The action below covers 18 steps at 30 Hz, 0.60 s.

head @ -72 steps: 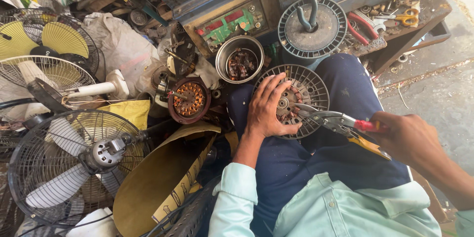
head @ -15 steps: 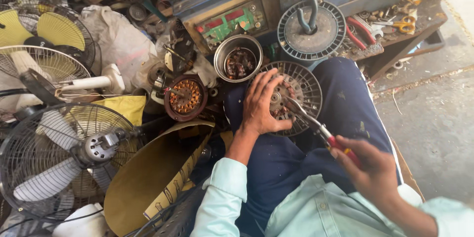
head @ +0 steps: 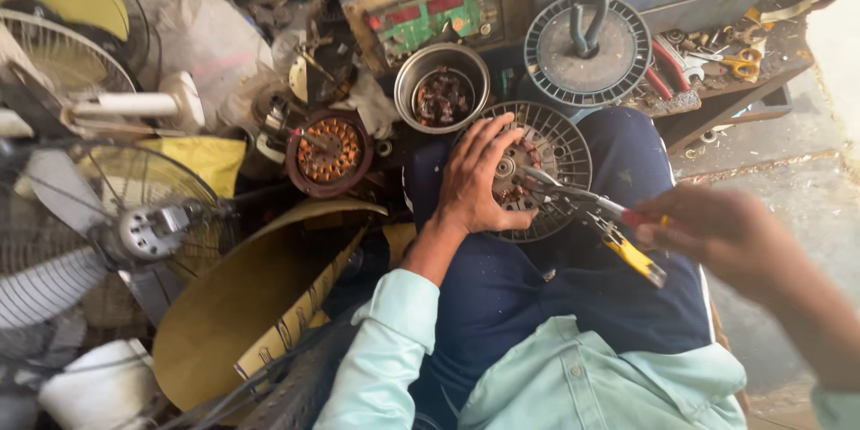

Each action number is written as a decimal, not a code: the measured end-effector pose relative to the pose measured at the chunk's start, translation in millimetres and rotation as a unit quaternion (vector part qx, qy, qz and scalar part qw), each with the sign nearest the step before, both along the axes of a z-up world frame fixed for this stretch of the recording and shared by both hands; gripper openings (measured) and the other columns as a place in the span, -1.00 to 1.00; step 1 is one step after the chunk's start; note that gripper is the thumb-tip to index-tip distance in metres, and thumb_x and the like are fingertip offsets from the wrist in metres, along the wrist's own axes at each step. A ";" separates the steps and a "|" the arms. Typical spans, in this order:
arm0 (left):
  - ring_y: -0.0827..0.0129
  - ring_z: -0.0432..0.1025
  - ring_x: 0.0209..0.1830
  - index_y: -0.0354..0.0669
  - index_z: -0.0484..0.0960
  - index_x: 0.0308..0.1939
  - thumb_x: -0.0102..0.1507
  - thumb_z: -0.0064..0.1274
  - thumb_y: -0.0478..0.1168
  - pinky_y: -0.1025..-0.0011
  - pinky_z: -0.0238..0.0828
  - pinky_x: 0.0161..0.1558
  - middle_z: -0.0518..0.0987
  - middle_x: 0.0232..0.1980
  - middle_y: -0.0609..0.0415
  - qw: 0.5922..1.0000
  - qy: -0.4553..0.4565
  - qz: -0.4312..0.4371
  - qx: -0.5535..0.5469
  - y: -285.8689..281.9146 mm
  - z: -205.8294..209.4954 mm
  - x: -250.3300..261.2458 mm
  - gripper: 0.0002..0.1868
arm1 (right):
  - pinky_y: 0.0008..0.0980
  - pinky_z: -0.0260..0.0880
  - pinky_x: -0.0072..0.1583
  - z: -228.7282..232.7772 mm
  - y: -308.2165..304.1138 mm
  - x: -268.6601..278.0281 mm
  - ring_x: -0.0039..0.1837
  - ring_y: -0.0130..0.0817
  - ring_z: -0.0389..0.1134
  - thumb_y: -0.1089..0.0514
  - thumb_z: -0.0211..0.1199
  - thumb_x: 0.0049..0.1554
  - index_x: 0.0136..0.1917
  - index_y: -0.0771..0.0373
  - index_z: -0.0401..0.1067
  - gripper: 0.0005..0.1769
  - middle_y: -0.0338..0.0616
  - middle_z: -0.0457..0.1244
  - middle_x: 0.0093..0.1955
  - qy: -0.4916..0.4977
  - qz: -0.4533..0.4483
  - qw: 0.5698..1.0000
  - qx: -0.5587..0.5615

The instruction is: The person uses pliers to remove copper wire segments from the slots of a fan motor stator resting on their lap. They repeatedly grip and pull the wire ends to clear the stator core.

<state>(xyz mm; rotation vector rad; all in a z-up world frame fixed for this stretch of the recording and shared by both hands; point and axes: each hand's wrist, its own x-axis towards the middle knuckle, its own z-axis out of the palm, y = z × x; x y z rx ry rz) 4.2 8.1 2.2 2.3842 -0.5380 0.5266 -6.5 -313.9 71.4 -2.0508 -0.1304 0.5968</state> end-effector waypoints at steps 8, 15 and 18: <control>-0.02 0.18 0.55 0.07 0.36 0.35 -0.29 0.45 0.09 0.09 0.17 0.53 0.30 0.51 0.10 1.000 0.026 -0.010 0.009 -1.9 -1.8 -4.3 0.12 | -0.30 0.35 -0.11 -56.2 6.7 -50.7 -0.15 -0.39 0.34 -0.03 0.38 0.11 0.23 0.20 0.55 -0.53 -0.15 0.42 -0.12 0.018 -0.079 0.996 -0.048; -0.01 0.17 0.55 0.08 0.37 0.34 -0.29 0.46 0.09 0.09 0.18 0.54 0.30 0.50 0.13 1.000 0.020 -0.006 0.020 -4.2 -5.4 -6.2 0.12 | -0.27 0.36 -0.18 -84.9 -3.5 -23.2 -0.22 -0.29 0.39 -0.17 0.23 0.15 -0.01 0.26 0.50 -0.56 -0.09 0.38 -0.25 0.243 0.002 0.970 -0.022; 0.02 0.18 0.56 0.08 0.37 0.35 -0.27 0.46 0.09 0.09 0.18 0.56 0.31 0.51 0.13 1.000 0.004 -0.013 0.013 -5.6 -3.4 -7.0 0.10 | -0.18 0.31 -0.23 -96.3 -2.4 -10.7 -0.30 -0.21 0.34 -0.18 0.26 0.10 -0.11 0.36 0.55 -0.50 -0.01 0.34 -0.32 0.272 0.021 0.958 -0.084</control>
